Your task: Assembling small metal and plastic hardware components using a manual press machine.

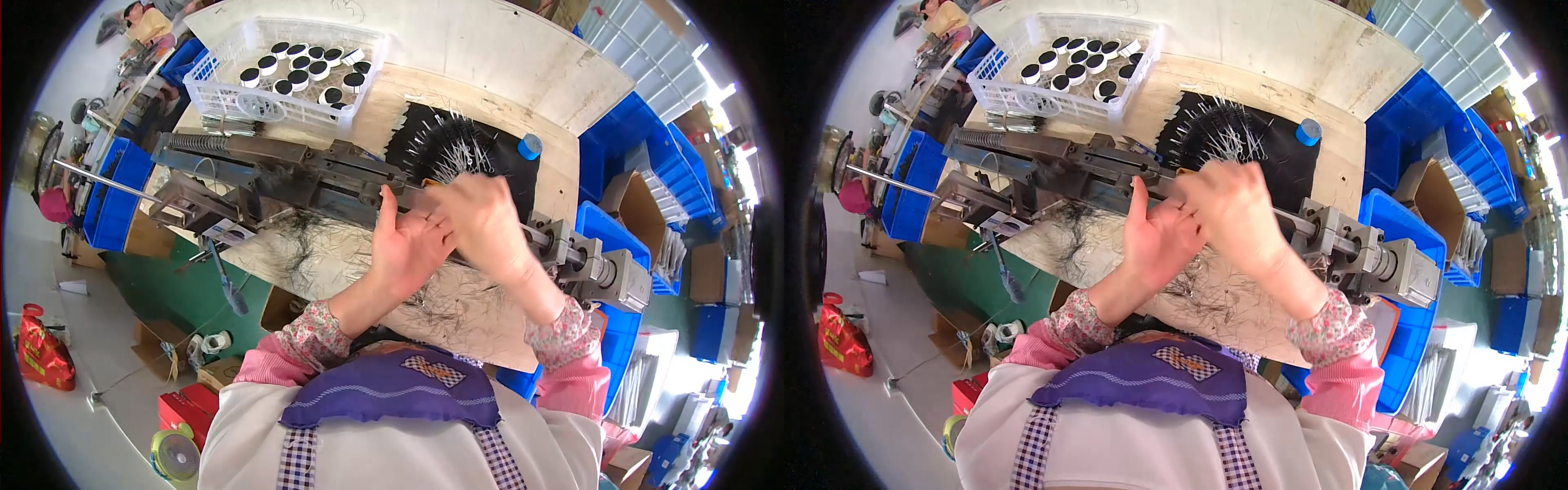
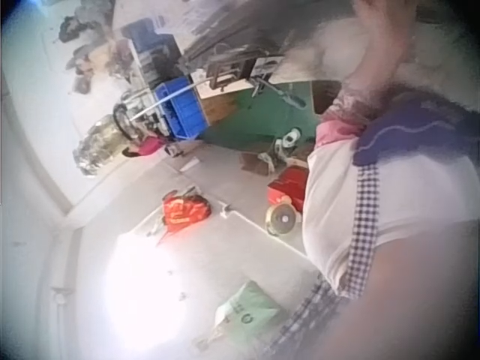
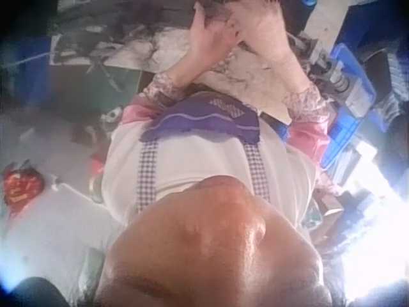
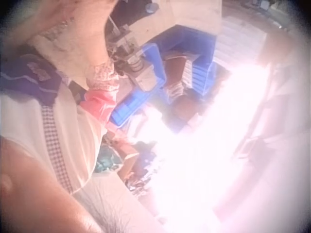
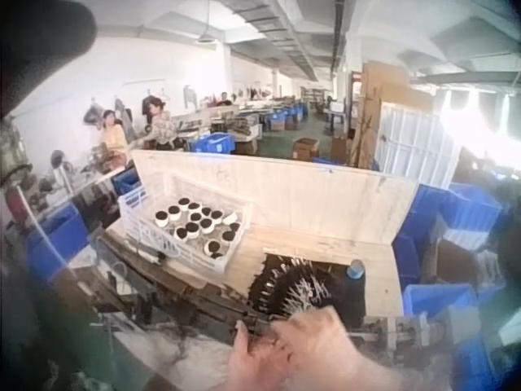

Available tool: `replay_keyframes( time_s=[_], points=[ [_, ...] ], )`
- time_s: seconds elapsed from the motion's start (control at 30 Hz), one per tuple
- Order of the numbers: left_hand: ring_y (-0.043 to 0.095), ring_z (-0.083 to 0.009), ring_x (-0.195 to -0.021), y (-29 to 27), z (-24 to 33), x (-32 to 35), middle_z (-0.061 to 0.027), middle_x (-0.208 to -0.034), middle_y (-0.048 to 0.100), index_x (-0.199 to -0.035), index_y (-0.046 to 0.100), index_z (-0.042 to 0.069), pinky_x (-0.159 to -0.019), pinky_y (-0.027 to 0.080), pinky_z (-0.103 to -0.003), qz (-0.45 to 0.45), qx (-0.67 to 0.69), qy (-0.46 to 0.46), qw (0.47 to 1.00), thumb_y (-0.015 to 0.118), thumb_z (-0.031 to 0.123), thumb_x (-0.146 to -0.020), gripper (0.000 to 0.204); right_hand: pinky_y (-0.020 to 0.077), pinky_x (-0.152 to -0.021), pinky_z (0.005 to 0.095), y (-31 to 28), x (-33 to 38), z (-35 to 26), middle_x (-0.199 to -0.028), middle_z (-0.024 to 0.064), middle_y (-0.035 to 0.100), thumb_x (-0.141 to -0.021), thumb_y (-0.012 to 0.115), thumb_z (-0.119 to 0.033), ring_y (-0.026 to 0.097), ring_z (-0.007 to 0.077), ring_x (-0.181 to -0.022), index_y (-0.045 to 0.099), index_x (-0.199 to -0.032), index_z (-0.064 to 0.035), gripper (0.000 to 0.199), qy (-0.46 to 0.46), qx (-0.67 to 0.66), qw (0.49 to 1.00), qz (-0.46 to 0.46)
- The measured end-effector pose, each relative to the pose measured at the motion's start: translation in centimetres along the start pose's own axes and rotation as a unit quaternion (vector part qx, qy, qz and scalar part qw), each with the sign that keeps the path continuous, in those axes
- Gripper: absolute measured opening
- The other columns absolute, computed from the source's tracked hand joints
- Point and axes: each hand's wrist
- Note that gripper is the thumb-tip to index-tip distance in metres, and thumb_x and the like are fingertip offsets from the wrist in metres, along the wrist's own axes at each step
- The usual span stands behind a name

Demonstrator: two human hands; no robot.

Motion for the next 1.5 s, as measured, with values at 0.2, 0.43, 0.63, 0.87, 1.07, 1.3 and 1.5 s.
replay_keyframes(
  time_s=[0.2,0.43,0.63,0.87,1.07,1.3,1.5],
  points=[
    [0.036,-0.0326,-0.132,0.2,0.3,0.1,-0.0219,-0.133,0.044,-0.125,0.040,-0.009,-0.116,0.022,-0.043,-0.001,-0.003,0.005,1.000,0.025,0.067,-0.092,0.084,0.0465,-0.063,0.0306,-0.2,-1.1,3.8,-0.076,0.0094,0.064,-0.075,0.067,-0.003,0.062,0.0205,-0.066,0.070,-0.089,-0.0032,0.015,0.092,-0.122,0.988,-0.012],
    [0.042,-0.0313,-0.127,0.3,1.9,0.9,-0.0198,-0.129,0.046,-0.127,0.040,-0.008,-0.114,0.026,-0.041,0.014,-0.037,0.045,0.998,0.029,0.062,-0.095,0.078,0.0382,-0.073,0.0319,-0.1,-2.1,2.5,-0.073,0.0045,0.062,-0.075,0.068,-0.010,0.059,0.0203,-0.067,0.071,-0.085,-0.0080,0.010,0.037,-0.043,0.998,-0.013],
    [0.042,-0.0308,-0.126,0.6,2.0,0.7,-0.0195,-0.130,0.046,-0.127,0.039,-0.008,-0.113,0.028,-0.040,0.008,-0.077,0.034,0.996,0.031,0.061,-0.095,0.077,0.0371,-0.078,0.0320,-0.6,-1.4,2.5,-0.072,0.0044,0.061,-0.073,0.069,-0.011,0.058,0.0213,-0.071,0.070,-0.084,-0.0075,0.012,0.023,0.008,1.000,-0.008],
    [0.043,-0.0311,-0.126,0.2,2.1,0.6,-0.0196,-0.127,0.048,-0.126,0.041,-0.009,-0.113,0.028,-0.041,0.006,-0.067,0.022,0.997,0.032,0.061,-0.095,0.077,0.0375,-0.077,0.0324,-0.9,-1.4,2.2,-0.073,0.0040,0.062,-0.072,0.069,-0.009,0.058,0.0214,-0.072,0.070,-0.082,-0.0072,0.011,0.010,0.017,1.000,-0.002],
    [0.042,-0.0309,-0.127,-1.0,2.2,0.8,-0.0187,-0.130,0.048,-0.127,0.041,-0.008,-0.113,0.028,-0.041,0.018,-0.046,0.022,0.999,0.032,0.061,-0.095,0.077,0.0387,-0.074,0.0340,-0.5,-1.0,-0.1,-0.069,0.0029,0.059,-0.073,0.068,-0.009,0.058,0.0214,-0.071,0.070,-0.082,-0.0104,0.010,-0.043,0.048,0.998,0.009],
    [0.042,-0.0261,-0.127,-0.1,2.2,1.3,-0.0159,-0.132,0.047,-0.130,0.041,-0.006,-0.112,0.027,-0.038,-0.003,-0.076,0.039,0.996,0.028,0.060,-0.096,0.075,0.0391,-0.076,0.0328,-1.4,-2.5,3.3,-0.073,0.0057,0.063,-0.075,0.068,-0.009,0.059,0.0210,-0.069,0.071,-0.088,-0.0068,0.013,0.058,-0.044,0.997,-0.017],
    [0.039,-0.0280,-0.130,0.6,2.3,1.5,-0.0185,-0.136,0.043,-0.134,0.036,-0.007,-0.114,0.025,-0.039,0.001,-0.087,0.046,0.995,0.026,0.060,-0.096,0.078,0.0386,-0.081,0.0349,-1.4,-2.1,2.8,-0.078,0.0050,0.065,-0.076,0.067,-0.014,0.062,0.0216,-0.078,0.072,-0.085,-0.0104,0.011,0.047,-0.007,0.997,-0.059]
  ],
)
Point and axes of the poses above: each hand's wrist, its own x-axis away from the middle knuckle, its own y-axis out of the palm, z = x × y
